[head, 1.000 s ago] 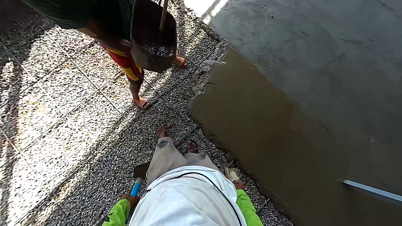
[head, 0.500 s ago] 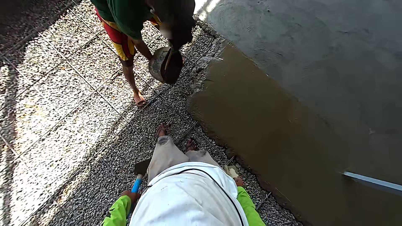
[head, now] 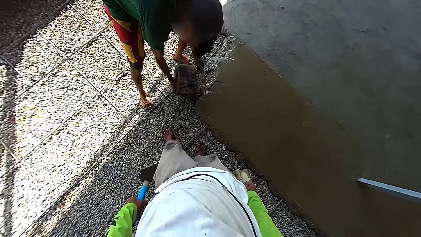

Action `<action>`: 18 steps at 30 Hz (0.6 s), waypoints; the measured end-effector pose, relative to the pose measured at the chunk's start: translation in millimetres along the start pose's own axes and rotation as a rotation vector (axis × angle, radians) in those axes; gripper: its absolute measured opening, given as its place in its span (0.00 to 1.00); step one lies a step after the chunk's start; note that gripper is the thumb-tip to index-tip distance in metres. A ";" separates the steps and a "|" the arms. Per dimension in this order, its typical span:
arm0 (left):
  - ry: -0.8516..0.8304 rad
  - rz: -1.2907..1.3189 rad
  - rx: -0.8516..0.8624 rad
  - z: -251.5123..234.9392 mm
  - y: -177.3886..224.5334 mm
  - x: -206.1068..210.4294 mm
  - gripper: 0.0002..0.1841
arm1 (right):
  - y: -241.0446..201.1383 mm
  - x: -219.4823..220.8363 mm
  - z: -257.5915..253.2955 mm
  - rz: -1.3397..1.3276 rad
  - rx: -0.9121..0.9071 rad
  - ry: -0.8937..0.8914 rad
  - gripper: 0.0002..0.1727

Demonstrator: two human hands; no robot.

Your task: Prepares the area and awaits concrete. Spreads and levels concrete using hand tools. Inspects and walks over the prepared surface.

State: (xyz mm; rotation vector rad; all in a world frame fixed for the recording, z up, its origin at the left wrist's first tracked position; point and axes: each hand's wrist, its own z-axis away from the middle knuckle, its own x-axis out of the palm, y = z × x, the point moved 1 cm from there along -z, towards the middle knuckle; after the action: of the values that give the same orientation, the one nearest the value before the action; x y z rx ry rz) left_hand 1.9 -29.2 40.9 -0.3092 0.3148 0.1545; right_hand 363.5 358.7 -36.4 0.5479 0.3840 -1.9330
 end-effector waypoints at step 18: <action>-0.001 -0.020 -0.009 5.8 5.2 -2.5 0.26 | 6.0 8.0 -15.8 -0.007 -0.026 0.005 0.28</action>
State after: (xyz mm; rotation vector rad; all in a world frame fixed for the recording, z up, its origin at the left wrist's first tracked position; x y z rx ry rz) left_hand 0.2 -22.7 45.6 -0.3209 0.3100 0.1368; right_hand 369.4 358.0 -54.1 0.5348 0.4144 -1.9309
